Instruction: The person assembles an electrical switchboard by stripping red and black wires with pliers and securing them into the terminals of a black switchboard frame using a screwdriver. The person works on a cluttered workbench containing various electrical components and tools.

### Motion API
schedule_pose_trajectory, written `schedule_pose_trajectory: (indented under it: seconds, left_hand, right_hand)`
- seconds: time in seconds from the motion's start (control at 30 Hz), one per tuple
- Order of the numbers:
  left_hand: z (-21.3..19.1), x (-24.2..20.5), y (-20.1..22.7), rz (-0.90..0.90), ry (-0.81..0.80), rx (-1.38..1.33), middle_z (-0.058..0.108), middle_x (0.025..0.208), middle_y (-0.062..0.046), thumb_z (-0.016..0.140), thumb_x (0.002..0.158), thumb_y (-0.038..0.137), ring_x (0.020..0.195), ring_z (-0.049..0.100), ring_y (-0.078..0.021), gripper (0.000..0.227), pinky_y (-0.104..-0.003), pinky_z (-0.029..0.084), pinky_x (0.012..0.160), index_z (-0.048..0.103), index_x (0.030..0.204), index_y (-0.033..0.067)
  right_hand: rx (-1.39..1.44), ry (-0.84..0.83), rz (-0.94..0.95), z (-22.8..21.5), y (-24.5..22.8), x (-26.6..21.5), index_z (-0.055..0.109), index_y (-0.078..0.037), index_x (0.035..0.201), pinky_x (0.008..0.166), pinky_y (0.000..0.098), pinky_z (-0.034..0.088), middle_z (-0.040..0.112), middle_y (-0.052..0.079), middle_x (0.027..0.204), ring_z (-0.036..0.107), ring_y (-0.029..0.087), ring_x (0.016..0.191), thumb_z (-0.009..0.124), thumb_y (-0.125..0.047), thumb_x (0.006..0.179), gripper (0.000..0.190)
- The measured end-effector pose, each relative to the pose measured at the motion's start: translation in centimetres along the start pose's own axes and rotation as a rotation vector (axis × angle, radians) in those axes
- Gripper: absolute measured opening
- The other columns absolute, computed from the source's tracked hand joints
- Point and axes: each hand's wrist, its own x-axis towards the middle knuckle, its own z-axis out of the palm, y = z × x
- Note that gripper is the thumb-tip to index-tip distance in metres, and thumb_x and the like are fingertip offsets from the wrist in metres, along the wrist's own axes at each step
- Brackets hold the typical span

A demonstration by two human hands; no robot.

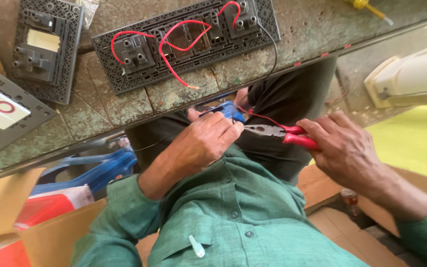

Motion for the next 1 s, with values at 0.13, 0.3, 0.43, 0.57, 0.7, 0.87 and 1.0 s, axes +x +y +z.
schedule_pose_trajectory:
  seconds: [0.13,0.3,0.43,0.57,0.7,0.87,1.0]
  left_hand:
    - [0.0,0.1,-1.5,0.184,-0.080,0.017,0.062,0.098,-0.011,0.065,0.086,0.009,0.095,0.064,-0.0279,0.035,-0.041,0.053,0.088,0.061,0.118,-0.0047]
    - [0.3,0.0,-1.9,0.179,-0.021,0.061,0.064,0.098,-0.011,0.068,0.083,0.005,0.092,0.063,-0.0270,0.036,-0.041,0.054,0.087,0.064,0.118,-0.0040]
    - [0.5,-0.2,-1.6,0.145,0.006,0.067,0.066,0.103,-0.011,0.068,0.081,0.005,0.097,0.065,-0.0263,0.038,-0.040,0.055,0.093,0.065,0.119,-0.0029]
    - [0.4,0.2,-1.6,0.175,0.004,0.105,0.068,0.102,-0.009,0.069,0.086,0.002,0.092,0.065,-0.0222,0.033,-0.038,0.056,0.089,0.066,0.118,-0.0027]
    - [-0.5,0.3,-1.3,0.265,0.040,0.144,0.070,0.107,-0.009,0.071,0.091,0.001,0.093,0.066,-0.0204,0.030,-0.035,0.056,0.087,0.065,0.120,-0.0043]
    - [-0.6,0.7,-1.1,0.262,0.053,0.061,0.069,0.105,-0.009,0.073,0.089,-0.001,0.091,0.066,-0.0210,0.032,-0.036,0.055,0.085,0.065,0.119,-0.0055]
    - [0.2,0.8,-1.1,0.071,0.139,-0.043,0.068,0.101,-0.013,0.075,0.085,-0.008,0.090,0.066,-0.0279,0.034,-0.041,0.056,0.088,0.065,0.117,-0.0042]
  right_hand:
    - [0.461,-0.707,0.401,1.6,1.5,0.5,0.073,-0.019,0.126,0.072,0.0405,0.057,0.078,0.013,0.086,0.077,0.029,0.077,0.084,-0.039,0.081,0.050]
    - [0.694,-0.467,0.191,2.2,0.8,-0.2,0.055,-0.014,0.139,0.066,0.0411,0.060,0.073,0.012,0.105,0.072,0.029,0.070,0.084,-0.033,0.063,0.084]
    - [0.333,-0.359,0.108,2.7,0.8,-1.2,0.051,-0.016,0.145,0.064,0.0447,0.056,0.063,0.014,0.108,0.068,0.034,0.071,0.081,-0.039,0.067,0.087]
    - [0.436,-0.253,-0.066,4.4,2.1,-2.4,0.049,0.000,0.145,0.063,0.0403,0.057,0.063,0.015,0.097,0.067,0.028,0.072,0.066,-0.030,0.075,0.077]
    - [1.282,-0.946,0.181,6.1,4.7,-2.3,0.060,0.010,0.119,0.056,0.0423,0.055,0.062,0.019,0.078,0.062,0.028,0.065,0.062,-0.033,0.095,0.050]
    - [1.582,-1.071,0.007,6.4,5.3,-1.5,0.060,0.003,0.141,0.082,0.0386,0.051,0.079,0.013,0.095,0.071,0.021,0.093,0.062,-0.039,0.102,0.057]
    - [1.046,-0.961,0.232,4.9,4.9,-0.9,0.065,-0.009,0.128,0.064,0.0436,0.056,0.068,0.012,0.085,0.066,0.025,0.071,0.061,-0.044,0.099,0.046]
